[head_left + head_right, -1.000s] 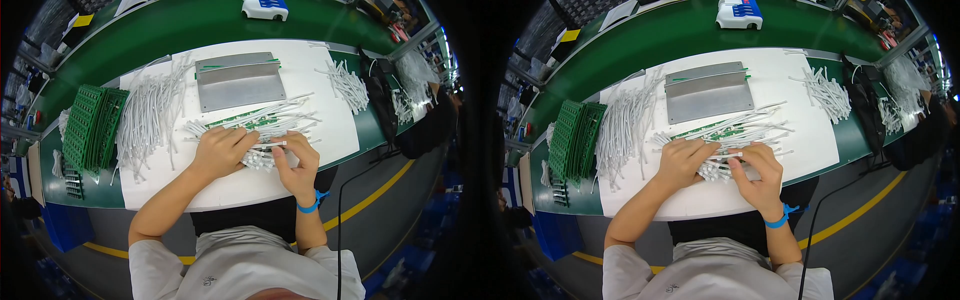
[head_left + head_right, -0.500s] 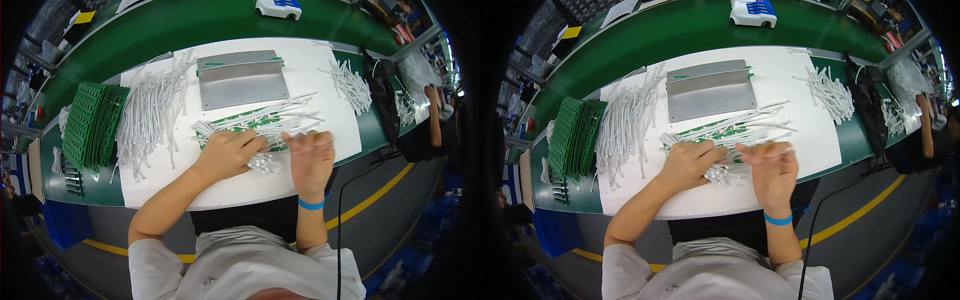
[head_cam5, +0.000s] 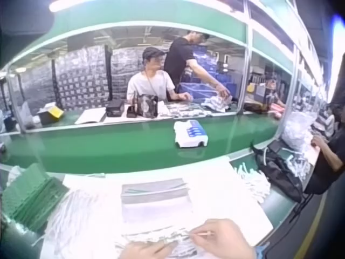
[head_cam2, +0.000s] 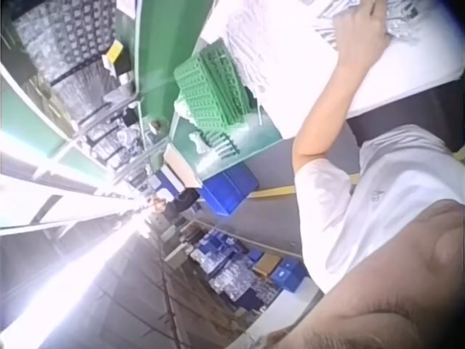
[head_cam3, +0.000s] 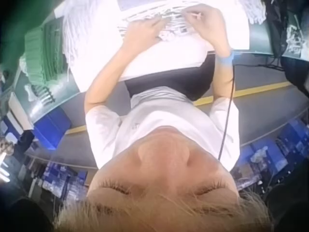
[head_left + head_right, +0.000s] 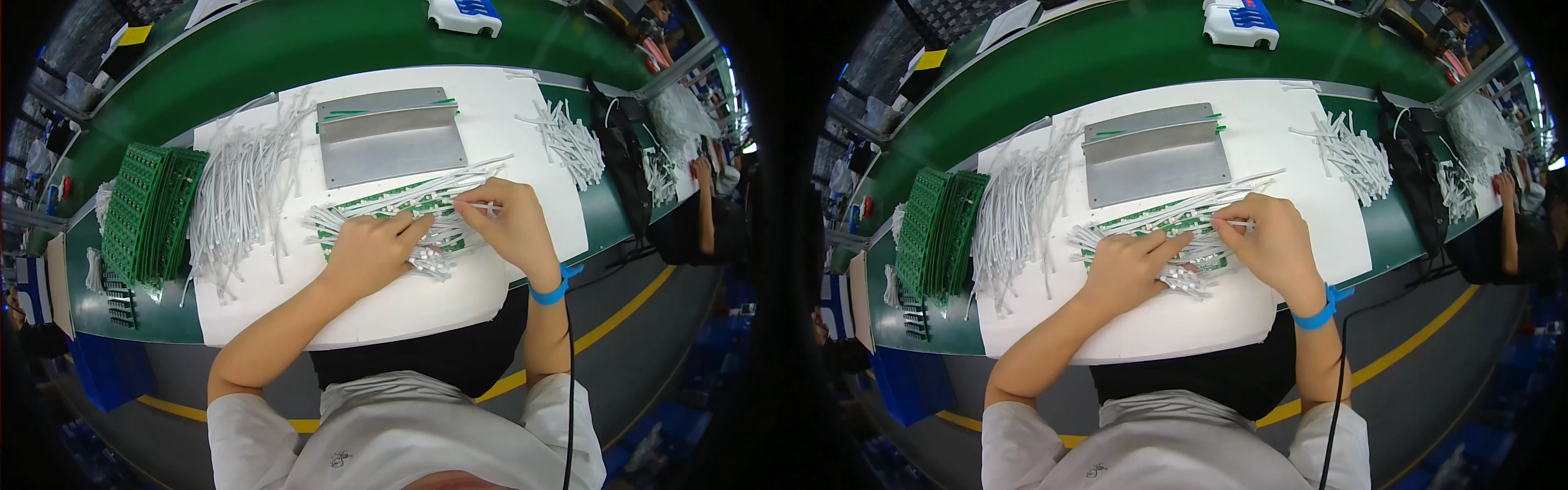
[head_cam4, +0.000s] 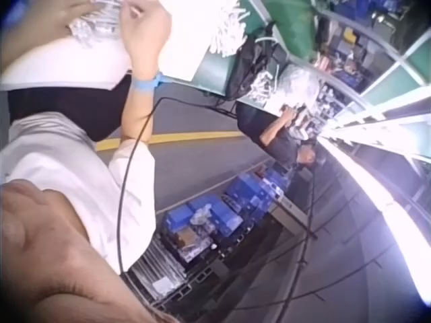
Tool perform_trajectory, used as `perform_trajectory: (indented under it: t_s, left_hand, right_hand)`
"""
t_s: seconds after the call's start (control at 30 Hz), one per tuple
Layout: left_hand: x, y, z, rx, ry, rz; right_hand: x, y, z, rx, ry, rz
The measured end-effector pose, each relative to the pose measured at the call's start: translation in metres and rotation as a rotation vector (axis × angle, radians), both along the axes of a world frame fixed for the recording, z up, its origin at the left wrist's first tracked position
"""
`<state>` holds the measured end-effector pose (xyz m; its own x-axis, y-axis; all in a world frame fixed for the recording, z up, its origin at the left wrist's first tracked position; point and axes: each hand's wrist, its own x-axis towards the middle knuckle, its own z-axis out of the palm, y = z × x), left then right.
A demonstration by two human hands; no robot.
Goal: Inserting individual wires into green plastic connector housings at a factory assembly station.
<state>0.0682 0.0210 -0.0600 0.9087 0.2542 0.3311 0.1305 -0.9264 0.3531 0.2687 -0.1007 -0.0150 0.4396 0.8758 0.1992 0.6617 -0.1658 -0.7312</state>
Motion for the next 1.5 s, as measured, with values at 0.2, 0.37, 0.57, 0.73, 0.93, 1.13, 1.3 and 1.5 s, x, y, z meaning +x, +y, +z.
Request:
perform_trajectory:
  t_s: [0.2,0.37,0.57,0.73,0.93,1.13,1.3,1.5]
  left_hand:
    - [-0.001,0.01,0.008,0.042,0.058,-0.042]
    - [0.0,0.008,0.009,0.009,0.075,-0.01]
    - [0.0,0.008,0.006,-0.012,0.065,-0.027]
    - [0.0,0.008,0.007,-0.027,0.056,-0.019]
    - [0.002,0.009,0.008,-0.038,0.068,-0.023]
    - [0.002,0.009,0.008,-0.052,0.07,-0.021]
    - [0.003,0.009,0.009,-0.05,0.061,-0.028]
    - [0.002,0.009,0.007,-0.049,0.086,-0.022]
  right_hand:
    - [0.014,0.014,-0.003,-0.18,0.034,0.101]
    - [0.016,0.017,-0.008,-0.21,0.121,0.107]
    - [0.015,0.016,-0.015,-0.184,0.24,0.135]
    - [0.011,0.014,-0.023,-0.23,0.295,0.047]
    - [0.006,0.016,-0.019,-0.232,0.307,0.03]
    - [-0.001,0.016,-0.023,-0.217,0.264,-0.003]
    - [0.003,0.015,-0.024,-0.214,0.337,-0.007]
    - [0.003,0.016,-0.025,-0.203,0.383,-0.016]
